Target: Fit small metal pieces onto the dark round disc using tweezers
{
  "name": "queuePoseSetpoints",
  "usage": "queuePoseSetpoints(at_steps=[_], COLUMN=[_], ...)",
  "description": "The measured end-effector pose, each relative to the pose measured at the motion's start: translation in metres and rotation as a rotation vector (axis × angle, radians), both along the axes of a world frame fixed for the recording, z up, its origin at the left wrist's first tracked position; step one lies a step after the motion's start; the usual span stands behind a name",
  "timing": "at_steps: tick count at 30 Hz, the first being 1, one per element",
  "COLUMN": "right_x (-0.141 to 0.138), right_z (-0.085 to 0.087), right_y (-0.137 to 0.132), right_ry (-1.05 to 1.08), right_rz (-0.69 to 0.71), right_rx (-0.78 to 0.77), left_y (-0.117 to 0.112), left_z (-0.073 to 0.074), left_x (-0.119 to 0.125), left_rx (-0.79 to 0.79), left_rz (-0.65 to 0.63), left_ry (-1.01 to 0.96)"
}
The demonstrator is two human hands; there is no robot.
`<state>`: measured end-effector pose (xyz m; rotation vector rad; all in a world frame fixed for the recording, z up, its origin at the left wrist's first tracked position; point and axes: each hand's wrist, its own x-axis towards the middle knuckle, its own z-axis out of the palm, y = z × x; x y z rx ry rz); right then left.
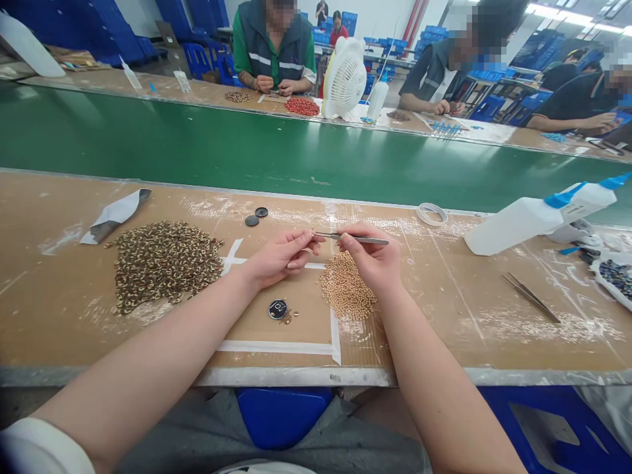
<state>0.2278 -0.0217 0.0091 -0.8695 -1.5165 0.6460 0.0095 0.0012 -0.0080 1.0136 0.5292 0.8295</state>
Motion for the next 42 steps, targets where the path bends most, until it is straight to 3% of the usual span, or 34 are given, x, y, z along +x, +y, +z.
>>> queuePoseSetpoints(at_steps=[12, 28, 36, 42], right_x=[0.001, 0.005, 0.006, 0.006], right_z=[0.009, 0.010, 0.008, -0.004], right_y=[-0.005, -0.005, -0.003, 0.007], right_ry=[-0.154, -0.200, -0.085, 0.134], right_rz=[0.026, 0.032, 0.035, 0.120], right_rx=[0.112, 0.086, -0.038, -0.265], left_y=[0.000, 0.001, 0.000, 0.004], left_z=[0.000, -0.004, -0.003, -0.004], left_x=[0.002, 0.001, 0.001, 0.005], left_rx=[0.041, 0.080, 0.106, 0.034], left_rz=[0.039, 0.002, -0.009, 0.116], left_ry=[0.041, 0.071, 0.093, 0.132])
